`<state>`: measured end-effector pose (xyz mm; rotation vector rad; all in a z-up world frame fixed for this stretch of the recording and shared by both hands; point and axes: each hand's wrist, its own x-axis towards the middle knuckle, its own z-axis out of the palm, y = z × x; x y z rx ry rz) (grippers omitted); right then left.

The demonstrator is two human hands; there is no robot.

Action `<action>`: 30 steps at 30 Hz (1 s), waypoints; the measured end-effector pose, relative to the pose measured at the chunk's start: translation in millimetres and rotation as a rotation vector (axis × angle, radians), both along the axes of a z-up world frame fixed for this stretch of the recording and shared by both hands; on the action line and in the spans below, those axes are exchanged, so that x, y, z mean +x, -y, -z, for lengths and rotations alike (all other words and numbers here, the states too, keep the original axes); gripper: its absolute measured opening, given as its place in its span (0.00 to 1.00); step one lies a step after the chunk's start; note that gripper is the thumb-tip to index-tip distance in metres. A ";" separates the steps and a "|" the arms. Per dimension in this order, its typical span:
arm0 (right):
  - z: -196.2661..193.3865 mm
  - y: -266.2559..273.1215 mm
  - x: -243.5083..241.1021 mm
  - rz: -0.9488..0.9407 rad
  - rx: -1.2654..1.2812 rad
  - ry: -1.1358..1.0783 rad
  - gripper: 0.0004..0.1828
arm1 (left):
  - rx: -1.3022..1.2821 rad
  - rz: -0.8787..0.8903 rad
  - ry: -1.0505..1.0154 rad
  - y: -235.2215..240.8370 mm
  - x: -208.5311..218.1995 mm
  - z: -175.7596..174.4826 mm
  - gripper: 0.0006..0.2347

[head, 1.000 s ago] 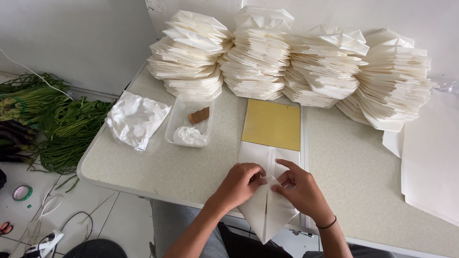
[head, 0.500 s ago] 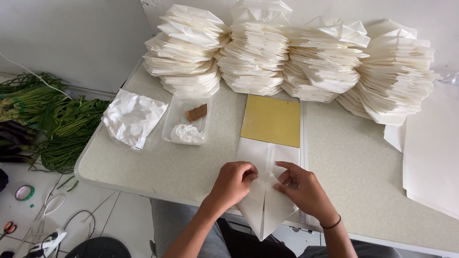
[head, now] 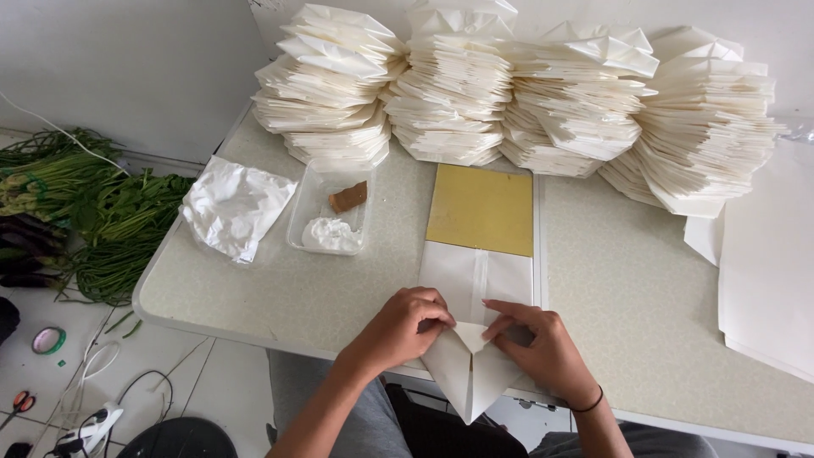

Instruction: A person folds white paper sheets around a gold cardboard template to create uniform folded items.

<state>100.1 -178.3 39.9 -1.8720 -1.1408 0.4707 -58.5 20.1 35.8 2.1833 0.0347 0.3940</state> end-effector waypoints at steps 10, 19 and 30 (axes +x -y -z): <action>8.5 9.3 0.8 -0.266 0.075 0.197 0.25 | 0.230 0.052 0.060 6.2 -12.9 3.1 0.05; -0.9 21.7 -12.4 -0.374 0.198 0.656 0.17 | 0.422 0.065 0.102 17.4 -26.2 8.9 0.13; 5.5 37.8 -29.8 -0.364 0.082 0.805 0.40 | 0.446 0.234 0.011 18.8 -36.7 0.7 0.25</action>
